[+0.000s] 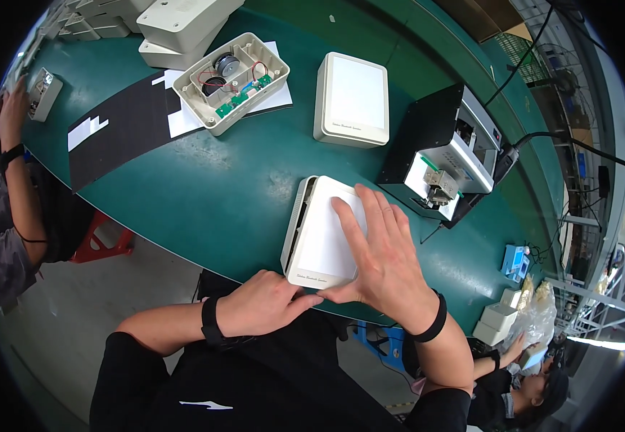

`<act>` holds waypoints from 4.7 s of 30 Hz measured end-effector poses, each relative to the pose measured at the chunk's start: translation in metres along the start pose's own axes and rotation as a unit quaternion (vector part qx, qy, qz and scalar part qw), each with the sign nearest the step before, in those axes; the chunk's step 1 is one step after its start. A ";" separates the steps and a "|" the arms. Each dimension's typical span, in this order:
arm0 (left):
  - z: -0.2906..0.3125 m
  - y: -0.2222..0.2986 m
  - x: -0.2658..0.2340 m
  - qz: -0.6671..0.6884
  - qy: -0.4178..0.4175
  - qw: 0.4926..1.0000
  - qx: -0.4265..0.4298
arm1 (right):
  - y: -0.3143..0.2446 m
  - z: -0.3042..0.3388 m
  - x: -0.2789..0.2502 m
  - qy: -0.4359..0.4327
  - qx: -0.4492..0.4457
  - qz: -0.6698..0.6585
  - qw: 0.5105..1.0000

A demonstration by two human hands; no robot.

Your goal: Using an electric screwdriver and hand assembly to put together electronic components within plastic housings on a production line.

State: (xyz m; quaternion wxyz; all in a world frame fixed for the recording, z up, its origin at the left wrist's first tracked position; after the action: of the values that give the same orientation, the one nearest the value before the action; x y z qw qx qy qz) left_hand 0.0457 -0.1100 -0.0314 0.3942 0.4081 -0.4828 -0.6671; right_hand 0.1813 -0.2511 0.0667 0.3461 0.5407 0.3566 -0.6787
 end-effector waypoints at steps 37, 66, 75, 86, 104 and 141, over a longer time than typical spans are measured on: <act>0.000 0.006 0.002 -0.025 0.028 0.995 0.093 | 0.005 -0.021 -0.023 -0.061 -0.030 0.057 0.996; -0.009 0.014 -0.061 0.048 0.228 0.972 -0.016 | -0.013 -0.002 0.007 0.002 0.035 0.037 0.999; -0.037 0.009 -0.047 -0.165 0.222 0.957 0.089 | 0.010 0.049 0.075 0.223 0.202 -0.244 0.922; -0.003 0.034 -0.046 0.228 0.138 0.958 0.106 | -0.012 0.069 0.067 0.228 0.117 -0.496 0.829; 0.000 0.043 -0.063 0.201 0.291 0.924 0.147 | -0.053 0.048 0.045 0.341 0.066 -0.310 0.885; 0.000 0.039 -0.046 0.189 0.252 0.934 0.168 | -0.037 0.029 0.026 0.411 0.106 -0.447 0.788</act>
State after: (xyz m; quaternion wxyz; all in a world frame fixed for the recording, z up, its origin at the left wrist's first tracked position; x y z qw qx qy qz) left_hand 0.0675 -0.0760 0.0136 0.5474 0.5244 -0.5405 -0.3650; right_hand 0.1309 -0.2599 0.0502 -0.2344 0.5822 0.5928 -0.5047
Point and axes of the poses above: each hand's wrist, its own z-axis away from the middle knuckle, its own x-axis out of the palm, y = z × x, the point moved 2 cm from there along -z, towards the middle knuckle, and after that the axes turned 7 degrees about z, right-handed, at the moved point
